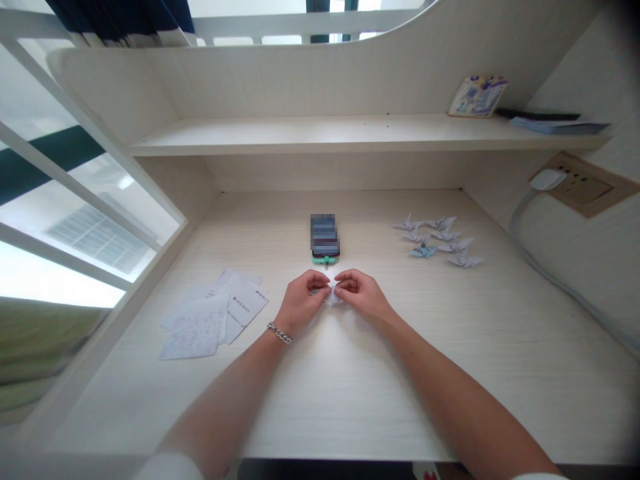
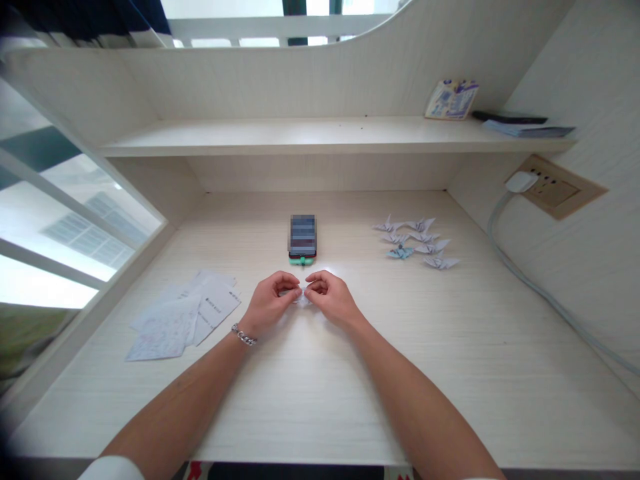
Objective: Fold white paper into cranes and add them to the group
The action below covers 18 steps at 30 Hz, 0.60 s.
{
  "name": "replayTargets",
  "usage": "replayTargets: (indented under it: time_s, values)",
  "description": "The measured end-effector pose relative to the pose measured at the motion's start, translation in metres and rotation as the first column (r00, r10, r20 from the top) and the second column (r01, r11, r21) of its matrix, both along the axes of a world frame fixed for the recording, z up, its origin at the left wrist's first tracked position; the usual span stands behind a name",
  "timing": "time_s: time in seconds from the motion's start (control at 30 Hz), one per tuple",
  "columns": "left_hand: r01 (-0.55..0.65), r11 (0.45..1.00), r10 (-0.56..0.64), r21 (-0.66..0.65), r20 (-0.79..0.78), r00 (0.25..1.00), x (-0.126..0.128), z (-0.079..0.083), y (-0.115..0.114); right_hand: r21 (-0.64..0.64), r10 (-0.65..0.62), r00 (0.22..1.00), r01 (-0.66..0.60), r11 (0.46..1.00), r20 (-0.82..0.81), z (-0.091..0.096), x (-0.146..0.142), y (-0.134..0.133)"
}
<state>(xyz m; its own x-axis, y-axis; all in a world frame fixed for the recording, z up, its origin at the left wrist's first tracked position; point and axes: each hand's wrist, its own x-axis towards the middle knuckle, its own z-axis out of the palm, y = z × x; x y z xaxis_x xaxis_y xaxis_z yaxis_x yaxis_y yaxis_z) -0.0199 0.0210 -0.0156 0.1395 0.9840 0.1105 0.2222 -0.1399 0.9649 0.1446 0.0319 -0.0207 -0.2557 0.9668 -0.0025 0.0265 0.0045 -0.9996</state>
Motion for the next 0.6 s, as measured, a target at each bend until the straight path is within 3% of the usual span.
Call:
replayTargets:
  time_s: [0.17,0.47,0.6]
  values:
    - [0.017,1.000,-0.017,0.025,-0.031,0.999,0.0020,0.0042,-0.0029,0.027,0.003,0.998,-0.005,1.000,0.071,0.0013,-0.0019,-0.0021]
    - [-0.026,0.998,0.030,-0.050,0.085,0.996,-0.0029,0.0070,0.0010,-0.062,0.061,0.998,-0.059,0.996,0.033,0.0024,0.0068,0.0065]
    - [-0.017,0.998,0.023,-0.059,0.104,0.994,-0.0029,0.0041,0.0024,-0.065,0.026,0.999,-0.028,0.997,-0.041,-0.0002,0.0069,0.0065]
